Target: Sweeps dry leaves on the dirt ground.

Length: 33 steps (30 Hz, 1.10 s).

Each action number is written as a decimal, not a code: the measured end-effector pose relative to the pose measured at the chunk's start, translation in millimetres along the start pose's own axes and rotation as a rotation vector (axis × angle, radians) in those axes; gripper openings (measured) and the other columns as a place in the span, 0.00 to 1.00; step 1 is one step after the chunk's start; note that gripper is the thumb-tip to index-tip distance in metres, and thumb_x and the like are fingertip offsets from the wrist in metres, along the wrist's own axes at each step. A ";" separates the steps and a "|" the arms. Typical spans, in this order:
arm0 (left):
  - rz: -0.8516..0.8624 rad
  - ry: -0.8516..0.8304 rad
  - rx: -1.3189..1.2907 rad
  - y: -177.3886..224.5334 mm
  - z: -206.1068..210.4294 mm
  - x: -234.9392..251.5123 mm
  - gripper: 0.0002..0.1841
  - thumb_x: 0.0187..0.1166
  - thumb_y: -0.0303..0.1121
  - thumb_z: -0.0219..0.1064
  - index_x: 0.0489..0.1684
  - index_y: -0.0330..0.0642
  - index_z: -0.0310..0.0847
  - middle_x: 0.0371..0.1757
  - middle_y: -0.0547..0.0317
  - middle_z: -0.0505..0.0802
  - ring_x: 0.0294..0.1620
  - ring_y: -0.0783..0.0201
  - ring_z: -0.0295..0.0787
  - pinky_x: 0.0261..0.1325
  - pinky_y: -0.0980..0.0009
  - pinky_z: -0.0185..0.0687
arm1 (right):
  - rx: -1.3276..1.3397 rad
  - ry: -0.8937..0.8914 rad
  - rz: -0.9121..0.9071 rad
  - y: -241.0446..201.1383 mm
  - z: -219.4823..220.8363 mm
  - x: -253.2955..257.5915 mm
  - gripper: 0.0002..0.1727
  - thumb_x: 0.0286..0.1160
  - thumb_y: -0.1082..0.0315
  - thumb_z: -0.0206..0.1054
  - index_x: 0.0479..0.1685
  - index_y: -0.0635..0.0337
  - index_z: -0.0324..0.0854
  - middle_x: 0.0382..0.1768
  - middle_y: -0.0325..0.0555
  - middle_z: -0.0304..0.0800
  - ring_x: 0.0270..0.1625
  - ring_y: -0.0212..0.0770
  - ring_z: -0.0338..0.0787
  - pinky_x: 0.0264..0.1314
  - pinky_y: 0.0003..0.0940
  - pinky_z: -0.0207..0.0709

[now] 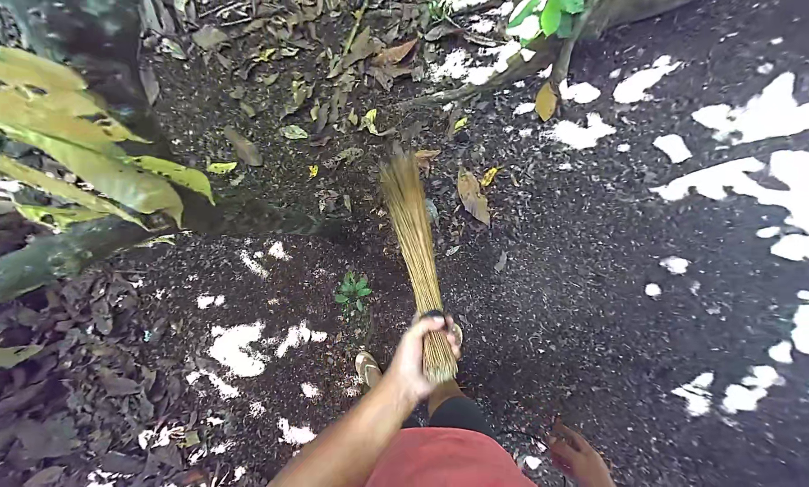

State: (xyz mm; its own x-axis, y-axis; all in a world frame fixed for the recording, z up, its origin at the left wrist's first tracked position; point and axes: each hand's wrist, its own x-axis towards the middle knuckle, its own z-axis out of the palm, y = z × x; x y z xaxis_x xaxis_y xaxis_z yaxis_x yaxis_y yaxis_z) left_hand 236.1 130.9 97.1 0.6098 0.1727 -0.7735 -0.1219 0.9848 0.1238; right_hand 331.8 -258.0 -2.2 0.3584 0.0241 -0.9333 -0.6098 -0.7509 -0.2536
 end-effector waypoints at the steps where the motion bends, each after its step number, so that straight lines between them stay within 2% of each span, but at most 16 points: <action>1: -0.087 0.003 -0.016 -15.8 5.8 -12.9 0.09 0.83 0.32 0.52 0.54 0.42 0.72 0.40 0.52 0.87 0.24 0.64 0.86 0.26 0.71 0.87 | 0.016 -0.002 0.008 0.1 -3.2 0.2 0.35 0.82 0.69 0.64 0.90 0.60 0.58 0.60 0.67 0.85 0.52 0.51 0.92 0.57 0.47 0.86; 3: -0.262 0.010 -0.060 -41.7 9.2 -25.3 0.09 0.83 0.33 0.53 0.48 0.39 0.76 0.39 0.51 0.89 0.25 0.65 0.87 0.27 0.73 0.87 | 0.038 -0.001 0.032 3.2 -10.4 0.1 0.35 0.83 0.69 0.64 0.89 0.61 0.58 0.60 0.67 0.85 0.52 0.50 0.92 0.57 0.46 0.86; 5: -0.396 0.038 -0.072 -53.2 6.8 -16.6 0.09 0.83 0.33 0.55 0.48 0.37 0.76 0.40 0.49 0.89 0.25 0.64 0.88 0.27 0.73 0.88 | 0.042 0.011 0.066 4.7 -17.3 2.4 0.34 0.83 0.69 0.64 0.89 0.62 0.58 0.61 0.67 0.85 0.52 0.50 0.92 0.57 0.46 0.86; 8: -0.418 0.139 0.043 -22.7 -8.4 19.3 0.10 0.82 0.36 0.56 0.45 0.39 0.78 0.35 0.52 0.89 0.25 0.65 0.87 0.26 0.74 0.86 | 0.043 0.008 0.096 6.7 -27.8 10.4 0.33 0.83 0.69 0.64 0.87 0.61 0.61 0.60 0.66 0.86 0.51 0.50 0.92 0.56 0.45 0.86; 12: 0.048 0.311 0.233 82.5 -40.0 61.1 0.09 0.84 0.35 0.51 0.45 0.40 0.74 0.33 0.55 0.87 0.24 0.66 0.85 0.25 0.74 0.85 | 0.045 0.006 0.072 0.4 -42.7 17.4 0.29 0.83 0.71 0.62 0.84 0.64 0.64 0.53 0.63 0.88 0.46 0.46 0.92 0.51 0.43 0.86; 14: 0.244 0.426 0.341 117.5 -45.1 75.5 0.06 0.85 0.31 0.52 0.48 0.41 0.73 0.32 0.55 0.87 0.23 0.66 0.84 0.25 0.72 0.85 | 0.074 0.024 0.056 -3.5 -48.1 17.5 0.30 0.83 0.72 0.62 0.85 0.63 0.63 0.53 0.63 0.87 0.44 0.45 0.91 0.49 0.41 0.86; 15: 0.306 0.465 0.389 125.8 -49.1 81.3 0.06 0.85 0.29 0.54 0.52 0.42 0.71 0.33 0.55 0.86 0.24 0.65 0.85 0.26 0.70 0.86 | 0.090 0.032 0.056 -4.9 -50.2 16.2 0.31 0.83 0.72 0.61 0.86 0.63 0.62 0.55 0.63 0.86 0.44 0.45 0.90 0.49 0.41 0.85; 17: 0.394 0.458 0.448 131.3 -53.7 88.3 0.17 0.82 0.26 0.57 0.68 0.44 0.64 0.36 0.53 0.84 0.28 0.61 0.86 0.31 0.65 0.88 | 0.125 0.038 0.058 -4.1 -51.3 14.7 0.32 0.84 0.72 0.61 0.88 0.62 0.60 0.59 0.65 0.84 0.47 0.47 0.91 0.52 0.42 0.86; 19: 0.425 0.386 0.443 117.0 -42.0 77.5 0.24 0.81 0.25 0.58 0.75 0.46 0.57 0.39 0.53 0.84 0.30 0.60 0.87 0.35 0.63 0.90 | 0.139 0.033 0.058 3.5 -52.0 13.1 0.33 0.84 0.72 0.62 0.89 0.61 0.58 0.58 0.65 0.85 0.48 0.48 0.91 0.52 0.43 0.85; 21: 0.359 0.294 0.368 84.2 -17.2 48.7 0.14 0.84 0.29 0.54 0.65 0.44 0.64 0.40 0.52 0.86 0.30 0.60 0.88 0.35 0.63 0.90 | 0.135 0.018 0.074 15.3 -52.8 11.8 0.33 0.84 0.71 0.62 0.89 0.60 0.58 0.58 0.65 0.86 0.48 0.48 0.91 0.53 0.44 0.85; 23: 0.183 0.205 0.268 38.7 11.5 14.0 0.09 0.82 0.31 0.51 0.54 0.42 0.71 0.40 0.51 0.88 0.29 0.60 0.88 0.32 0.65 0.89 | 0.098 0.012 0.103 22.8 -53.4 8.0 0.33 0.84 0.69 0.62 0.88 0.61 0.59 0.58 0.66 0.86 0.50 0.49 0.92 0.55 0.44 0.86; 26: -0.153 0.094 0.173 -30.0 46.2 -16.7 0.09 0.84 0.33 0.51 0.51 0.42 0.75 0.40 0.51 0.89 0.27 0.62 0.88 0.28 0.69 0.88 | 0.100 0.035 0.126 26.4 -54.8 2.3 0.31 0.85 0.70 0.61 0.87 0.63 0.61 0.61 0.67 0.86 0.51 0.49 0.92 0.58 0.44 0.86; 28: -0.344 0.001 0.154 -66.4 51.1 -2.9 0.09 0.87 0.35 0.53 0.52 0.43 0.76 0.40 0.52 0.90 0.26 0.63 0.89 0.27 0.71 0.88 | 0.136 0.067 0.120 23.7 -55.3 -0.6 0.31 0.85 0.70 0.61 0.87 0.64 0.60 0.60 0.66 0.85 0.50 0.48 0.92 0.55 0.44 0.86; 30: -0.481 -0.013 0.197 -90.6 51.5 34.1 0.08 0.87 0.34 0.54 0.52 0.41 0.76 0.38 0.52 0.89 0.26 0.64 0.87 0.26 0.72 0.86 | 0.139 0.098 0.113 13.7 -55.6 -3.3 0.31 0.84 0.70 0.60 0.86 0.64 0.60 0.58 0.65 0.86 0.49 0.48 0.92 0.54 0.45 0.86; 32: -0.539 0.038 0.264 -93.0 53.5 81.8 0.07 0.84 0.32 0.57 0.50 0.40 0.75 0.37 0.52 0.87 0.26 0.63 0.86 0.27 0.71 0.86 | 0.146 0.125 0.105 -2.8 -56.8 -7.0 0.32 0.85 0.69 0.60 0.88 0.63 0.59 0.61 0.66 0.85 0.52 0.50 0.92 0.57 0.46 0.86; 33: -0.520 0.069 0.281 -80.2 53.7 103.9 0.07 0.83 0.32 0.58 0.49 0.39 0.75 0.35 0.52 0.87 0.25 0.63 0.86 0.26 0.71 0.86 | 0.159 0.137 0.095 -11.0 -55.5 -9.1 0.32 0.85 0.69 0.60 0.88 0.62 0.59 0.62 0.66 0.84 0.53 0.49 0.91 0.58 0.46 0.86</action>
State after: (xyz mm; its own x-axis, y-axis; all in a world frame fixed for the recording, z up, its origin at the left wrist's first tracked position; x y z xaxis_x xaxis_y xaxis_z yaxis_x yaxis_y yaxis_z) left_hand 351.3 70.9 40.1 0.4803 -0.3263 -0.8142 0.3969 0.9086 -0.1299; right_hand 374.5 -286.6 23.2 0.3799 -0.1393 -0.9145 -0.7455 -0.6314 -0.2135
